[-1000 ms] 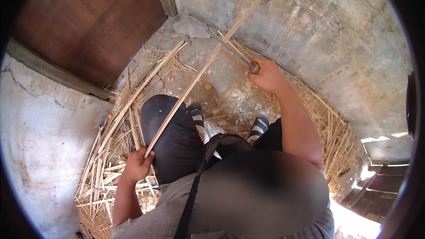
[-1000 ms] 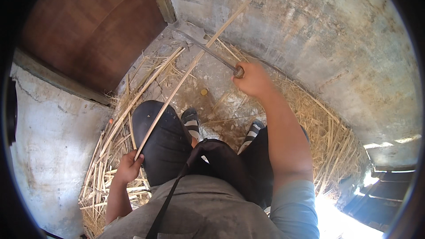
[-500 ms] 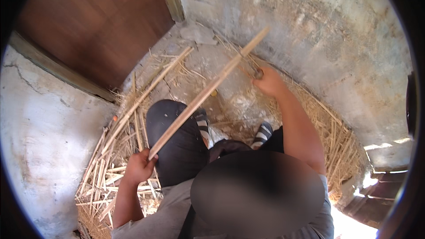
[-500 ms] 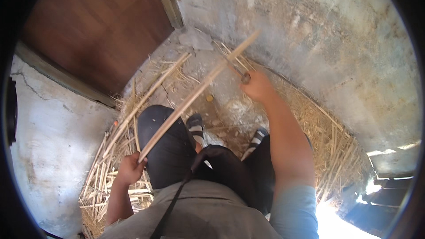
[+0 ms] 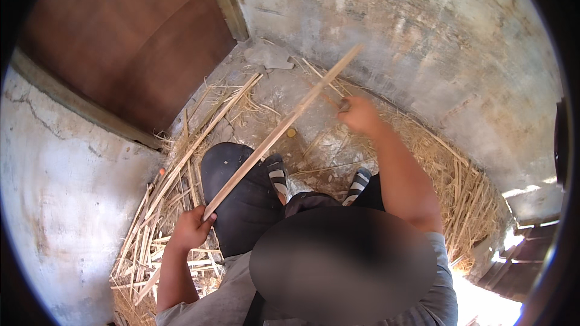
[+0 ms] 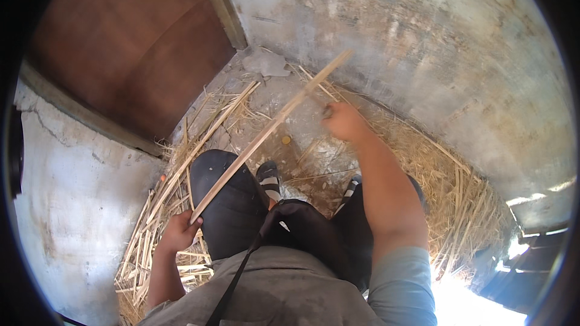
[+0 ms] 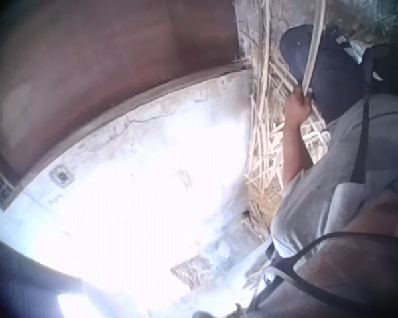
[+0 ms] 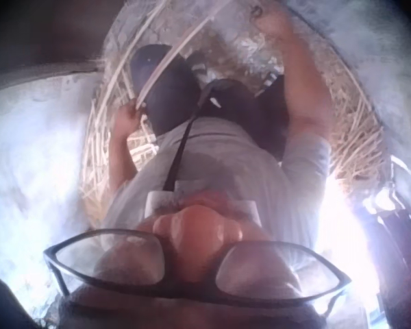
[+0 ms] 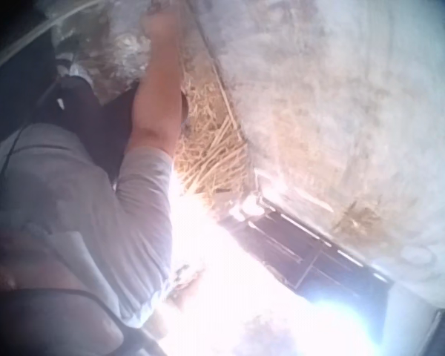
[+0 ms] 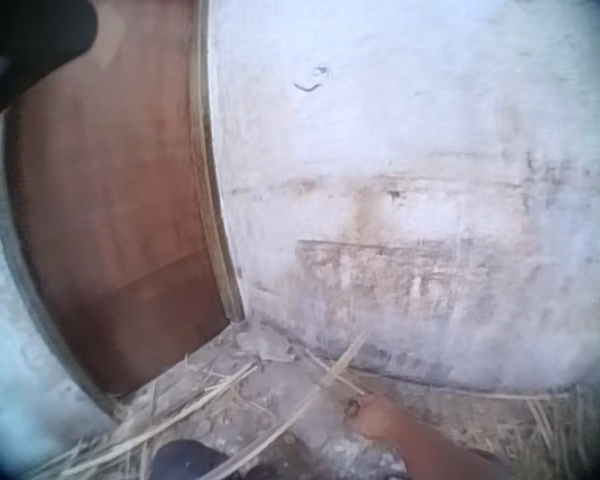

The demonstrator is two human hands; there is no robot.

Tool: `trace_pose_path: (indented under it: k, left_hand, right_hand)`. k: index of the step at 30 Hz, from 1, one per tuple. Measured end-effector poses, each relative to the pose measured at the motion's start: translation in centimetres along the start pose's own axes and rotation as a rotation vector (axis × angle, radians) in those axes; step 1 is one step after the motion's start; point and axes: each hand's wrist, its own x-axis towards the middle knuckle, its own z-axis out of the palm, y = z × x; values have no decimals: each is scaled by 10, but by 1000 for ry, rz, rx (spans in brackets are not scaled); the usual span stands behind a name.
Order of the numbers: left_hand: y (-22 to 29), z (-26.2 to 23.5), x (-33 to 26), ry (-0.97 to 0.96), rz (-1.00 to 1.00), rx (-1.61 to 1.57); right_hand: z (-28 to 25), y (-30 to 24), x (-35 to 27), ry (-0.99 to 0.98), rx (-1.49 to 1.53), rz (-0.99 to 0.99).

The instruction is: The person sits on a concrete floor and uses a knife to shave a long bamboo stick, repeatedly scraping along its length to remove thin strips. The person holds the bamboo with the left hand and scrapes with the right hand, with shavings accumulating on the floor.

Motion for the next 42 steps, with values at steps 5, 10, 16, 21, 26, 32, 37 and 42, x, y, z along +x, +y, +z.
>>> trace_pose_path:
  k: [5, 10, 16, 21, 26, 32, 37, 42]
  left_hand:
    - [8, 1, -3, -10, -33, -29]
    - [-2, 4, 1, 38, 40, -13]
    - [6, -3, -1, 12, 16, -31]
    - [2, -1, -1, 15, 22, -8]
    - [3, 5, 0, 43, 9, 9]
    - [6, -2, -1, -13, -39, -7]
    - [17, -20, -12, -123, -115, 58]
    - [14, -12, -4, -162, -121, -72]
  right_hand:
    - [31, -57, -36, -255, -345, -364]
    - [21, -32, -19, -214, -240, -340]
    - [29, -10, -4, -69, -68, -103]
    - [33, -53, -26, -330, -266, -366]
    - [16, 10, 13, -70, 76, 15]
    - [53, -23, -16, -205, -232, -374]
    - [14, -69, -46, -388, -396, -383]
    - [19, 2, -1, -90, -142, -184]
